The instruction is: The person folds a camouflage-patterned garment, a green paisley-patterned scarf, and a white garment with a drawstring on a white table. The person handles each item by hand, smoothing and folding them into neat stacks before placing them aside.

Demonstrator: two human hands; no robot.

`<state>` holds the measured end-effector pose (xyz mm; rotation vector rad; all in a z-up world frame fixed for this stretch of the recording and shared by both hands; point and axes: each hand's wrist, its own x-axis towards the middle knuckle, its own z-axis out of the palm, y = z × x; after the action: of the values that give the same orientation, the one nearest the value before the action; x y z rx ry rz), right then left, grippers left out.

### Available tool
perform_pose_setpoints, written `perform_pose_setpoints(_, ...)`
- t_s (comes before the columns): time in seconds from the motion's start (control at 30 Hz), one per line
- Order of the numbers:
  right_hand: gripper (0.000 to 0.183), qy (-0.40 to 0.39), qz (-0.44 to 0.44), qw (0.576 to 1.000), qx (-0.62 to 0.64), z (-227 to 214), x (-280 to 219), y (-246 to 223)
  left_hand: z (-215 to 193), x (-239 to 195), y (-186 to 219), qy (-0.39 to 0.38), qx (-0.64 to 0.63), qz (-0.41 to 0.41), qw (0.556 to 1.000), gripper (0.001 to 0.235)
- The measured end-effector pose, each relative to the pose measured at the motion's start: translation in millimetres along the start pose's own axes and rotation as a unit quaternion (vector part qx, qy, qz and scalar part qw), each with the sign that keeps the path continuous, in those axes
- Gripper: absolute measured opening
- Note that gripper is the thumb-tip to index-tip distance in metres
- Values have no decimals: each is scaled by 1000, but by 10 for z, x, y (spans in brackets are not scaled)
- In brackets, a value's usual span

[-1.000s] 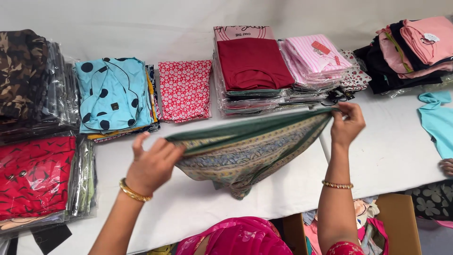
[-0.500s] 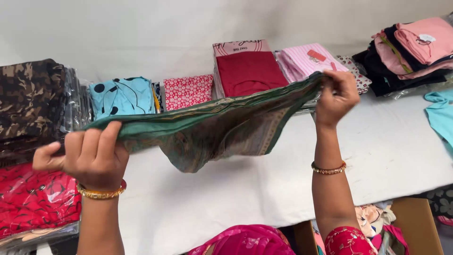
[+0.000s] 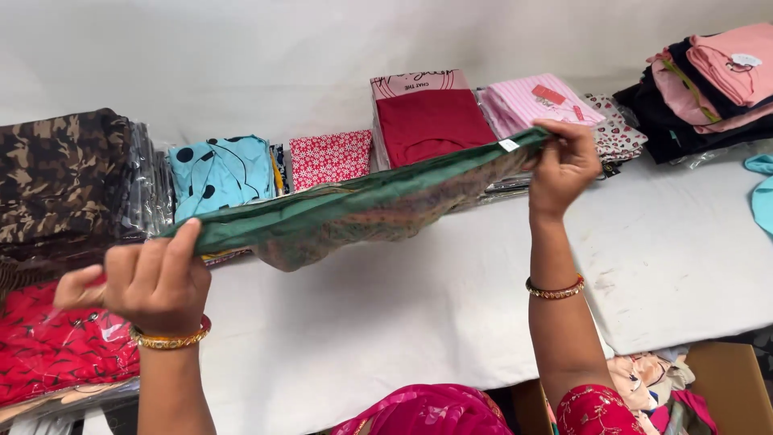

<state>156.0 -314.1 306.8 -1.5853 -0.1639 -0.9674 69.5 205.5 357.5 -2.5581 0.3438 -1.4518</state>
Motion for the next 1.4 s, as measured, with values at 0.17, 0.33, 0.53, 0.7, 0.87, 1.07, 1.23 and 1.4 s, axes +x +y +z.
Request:
perform_pose_setpoints(0.17, 13, -45, 47, 995, 73, 64, 82, -202, -11, -39, -169, -51, 37, 9, 998, 27)
perform_pose_setpoints(0.33, 9, 12, 41, 992, 119, -29, 116, -553, -243, -91, -283, -61, 78, -1, 995, 27)
perform_pose_setpoints(0.53, 11, -49, 140, 987, 60, 192, 9, 559, 301, -79, -184, -161, 66, 4, 985, 35)
perform_pose_setpoints(0.7, 13, -48, 145, 986, 71, 507, 131, 813, 897, -305, -328, -135, 45, -44, 989, 14)
perform_pose_setpoints(0.87, 15, -42, 64, 989, 129, 313, 237, 112, 415, -167, -449, -29, 63, -65, 995, 15)
perform_pose_setpoints(1.07, 23, -162, 17, 986, 20, -576, -327, -92, -398, -503, -192, -64, -69, -123, 988, 12)
perform_pose_setpoints(1.23, 13, -441, 260, 858, -48, -1177, -1222, 216, -448, -1395, 36, -363, -354, -96, 857, 18)
perform_pose_setpoints(1.4, 12, -516, 391, 745, -160, -1471, -2146, 725, -214, -2415, 345, -608, -307, -141, 719, 25)
